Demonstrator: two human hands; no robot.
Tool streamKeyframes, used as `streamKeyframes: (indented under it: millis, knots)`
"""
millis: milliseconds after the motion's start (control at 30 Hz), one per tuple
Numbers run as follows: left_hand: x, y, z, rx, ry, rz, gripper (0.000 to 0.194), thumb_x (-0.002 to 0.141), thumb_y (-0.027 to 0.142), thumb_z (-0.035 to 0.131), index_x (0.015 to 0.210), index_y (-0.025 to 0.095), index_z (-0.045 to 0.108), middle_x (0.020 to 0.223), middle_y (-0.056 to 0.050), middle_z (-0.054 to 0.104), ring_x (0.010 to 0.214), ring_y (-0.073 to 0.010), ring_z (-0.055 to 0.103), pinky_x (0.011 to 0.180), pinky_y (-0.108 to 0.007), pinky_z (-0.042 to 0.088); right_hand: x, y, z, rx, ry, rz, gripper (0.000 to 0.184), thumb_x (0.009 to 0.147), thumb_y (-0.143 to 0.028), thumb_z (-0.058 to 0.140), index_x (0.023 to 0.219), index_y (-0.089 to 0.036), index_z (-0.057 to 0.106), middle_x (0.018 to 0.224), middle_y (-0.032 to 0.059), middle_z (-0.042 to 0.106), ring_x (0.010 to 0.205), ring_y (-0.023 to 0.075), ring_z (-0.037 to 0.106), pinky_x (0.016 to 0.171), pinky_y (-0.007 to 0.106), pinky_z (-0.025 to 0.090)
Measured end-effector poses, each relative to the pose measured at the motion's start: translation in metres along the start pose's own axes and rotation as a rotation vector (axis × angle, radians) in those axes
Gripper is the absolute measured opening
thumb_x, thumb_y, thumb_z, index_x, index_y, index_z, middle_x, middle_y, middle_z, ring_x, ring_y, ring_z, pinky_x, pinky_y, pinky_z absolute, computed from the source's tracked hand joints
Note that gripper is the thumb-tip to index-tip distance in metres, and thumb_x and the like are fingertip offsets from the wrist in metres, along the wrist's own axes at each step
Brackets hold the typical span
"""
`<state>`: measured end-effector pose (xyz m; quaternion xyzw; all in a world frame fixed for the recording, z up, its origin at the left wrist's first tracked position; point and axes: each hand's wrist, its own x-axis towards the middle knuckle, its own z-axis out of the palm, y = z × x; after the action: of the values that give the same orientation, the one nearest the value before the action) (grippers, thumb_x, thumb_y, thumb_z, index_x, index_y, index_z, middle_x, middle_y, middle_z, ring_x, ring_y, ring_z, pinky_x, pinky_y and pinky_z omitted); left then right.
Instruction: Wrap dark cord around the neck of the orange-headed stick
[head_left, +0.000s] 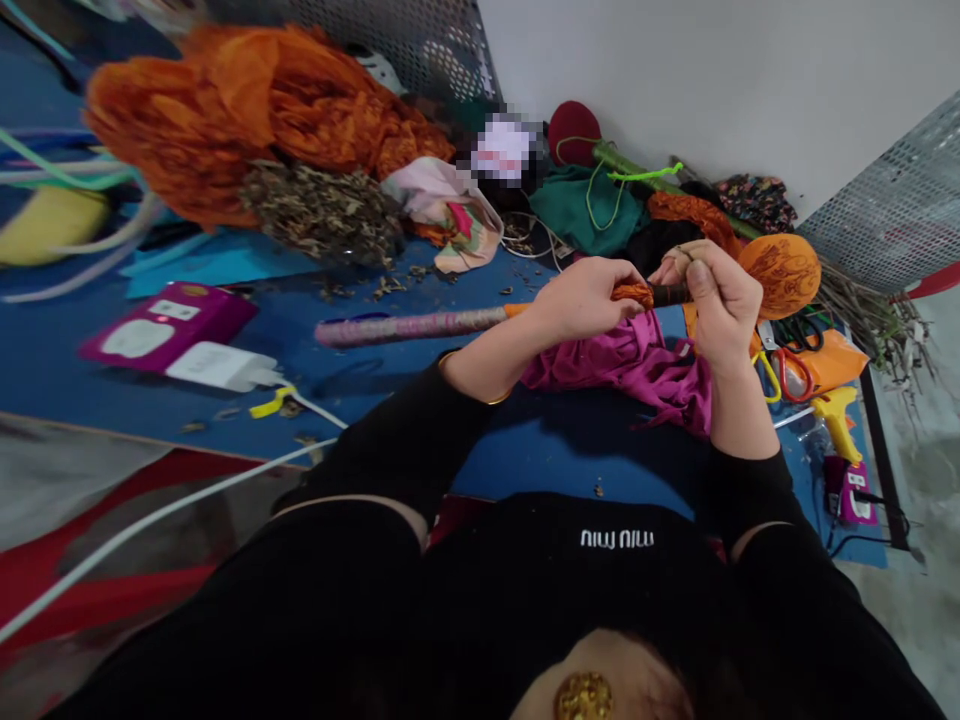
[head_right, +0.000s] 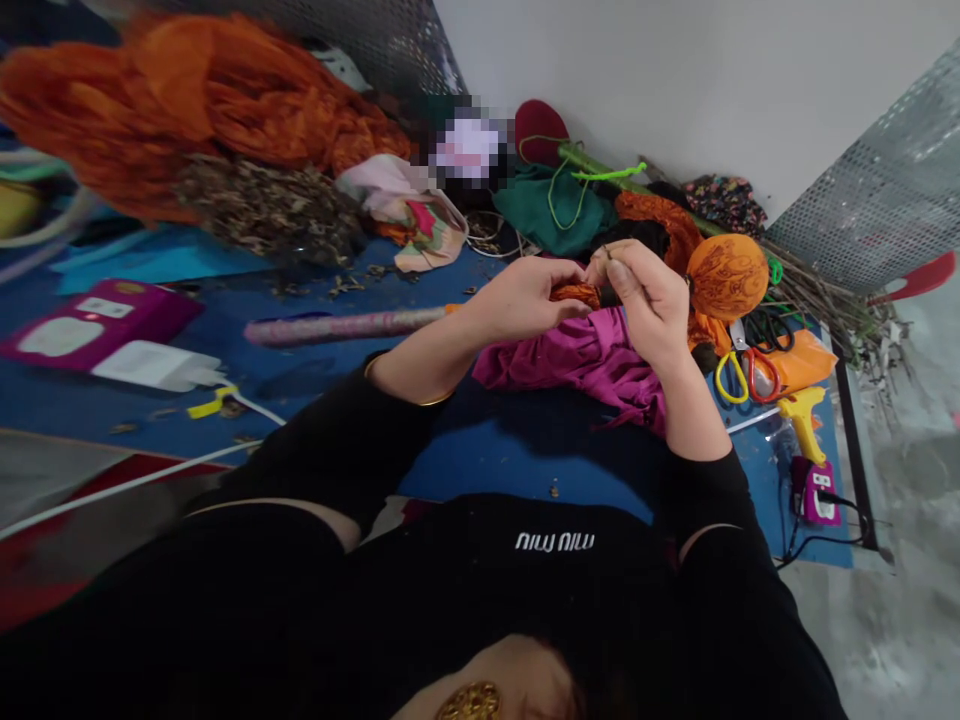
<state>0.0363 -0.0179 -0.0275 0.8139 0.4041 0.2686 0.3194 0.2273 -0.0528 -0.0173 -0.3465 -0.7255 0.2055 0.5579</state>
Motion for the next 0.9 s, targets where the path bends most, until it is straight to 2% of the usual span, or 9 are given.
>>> streamKeyframes:
  millis: [133, 267, 400, 567, 633, 800, 900]
  knots:
    - [-0.004, 0.006, -0.001, 0.046, -0.031, -0.007, 0.039, 0.088, 0.028, 0.065, 0.120, 0.017, 0.083, 0.109, -0.008, 0.087, 0.098, -0.0259, 0.079, 0.083, -0.033, 0.054, 0.003, 0.003, 0.002, 0.002, 0.009, 0.047, 0.058, 0.108, -0.073, 0.053, 0.086, -0.022, 0.072, 0.086, 0.0031, 0.069, 0.088, 0.0178, 0.074, 0.090, 0.040, 0.064]
    - [-0.007, 0.011, -0.002, 0.186, -0.051, 0.003, 0.041, 0.092, 0.027, 0.062, 0.127, 0.018, 0.081, 0.121, -0.012, 0.086, 0.111, -0.0316, 0.081, 0.090, -0.038, 0.057, 0.002, 0.007, 0.003, -0.019, -0.005, 0.084, 0.054, 0.109, -0.069, 0.054, 0.090, -0.022, 0.074, 0.090, 0.0036, 0.075, 0.089, 0.0176, 0.074, 0.087, 0.037, 0.061]
    - [-0.009, 0.019, -0.002, 0.377, -0.067, -0.009, 0.039, 0.095, 0.028, 0.061, 0.128, 0.015, 0.078, 0.122, -0.016, 0.085, 0.115, -0.0382, 0.081, 0.090, -0.041, 0.059, 0.001, 0.014, 0.002, -0.080, -0.030, 0.144, 0.060, 0.107, -0.076, 0.051, 0.092, -0.023, 0.075, 0.093, 0.0023, 0.077, 0.088, 0.0154, 0.072, 0.087, 0.034, 0.060]
    - [-0.013, 0.032, -0.001, 0.554, -0.083, -0.063, 0.051, 0.097, 0.027, 0.059, 0.145, 0.014, 0.069, 0.120, -0.019, 0.084, 0.113, -0.0446, 0.080, 0.088, -0.045, 0.059, 0.001, 0.021, -0.001, -0.141, -0.038, 0.166, 0.062, 0.106, -0.078, 0.050, 0.093, -0.023, 0.076, 0.092, 0.0006, 0.078, 0.086, 0.0141, 0.071, 0.089, 0.033, 0.060]
    - [-0.014, 0.034, 0.000, 0.568, -0.072, -0.055, 0.054, 0.098, 0.028, 0.058, 0.149, 0.016, 0.066, 0.118, -0.018, 0.084, 0.112, -0.0443, 0.080, 0.087, -0.044, 0.058, 0.000, 0.022, -0.002, -0.153, -0.032, 0.180, 0.061, 0.106, -0.077, 0.051, 0.093, -0.023, 0.076, 0.090, -0.0001, 0.077, 0.084, 0.0139, 0.069, 0.088, 0.032, 0.060]
    - [-0.016, 0.031, 0.001, 0.545, -0.028, -0.028, 0.054, 0.097, 0.030, 0.060, 0.150, 0.021, 0.065, 0.111, -0.013, 0.085, 0.104, -0.0368, 0.081, 0.084, -0.038, 0.056, 0.000, 0.022, -0.003, -0.171, 0.005, 0.198, 0.057, 0.108, -0.073, 0.053, 0.093, -0.023, 0.076, 0.088, -0.0012, 0.076, 0.081, 0.0130, 0.068, 0.086, 0.032, 0.060]
    - [-0.016, 0.028, 0.002, 0.535, -0.020, -0.008, 0.055, 0.097, 0.031, 0.060, 0.151, 0.023, 0.065, 0.111, -0.013, 0.086, 0.103, -0.0367, 0.082, 0.084, -0.039, 0.056, -0.001, 0.024, -0.003, -0.180, 0.014, 0.197, 0.055, 0.109, -0.070, 0.053, 0.092, -0.023, 0.076, 0.086, -0.0017, 0.074, 0.080, 0.0125, 0.067, 0.087, 0.031, 0.060]
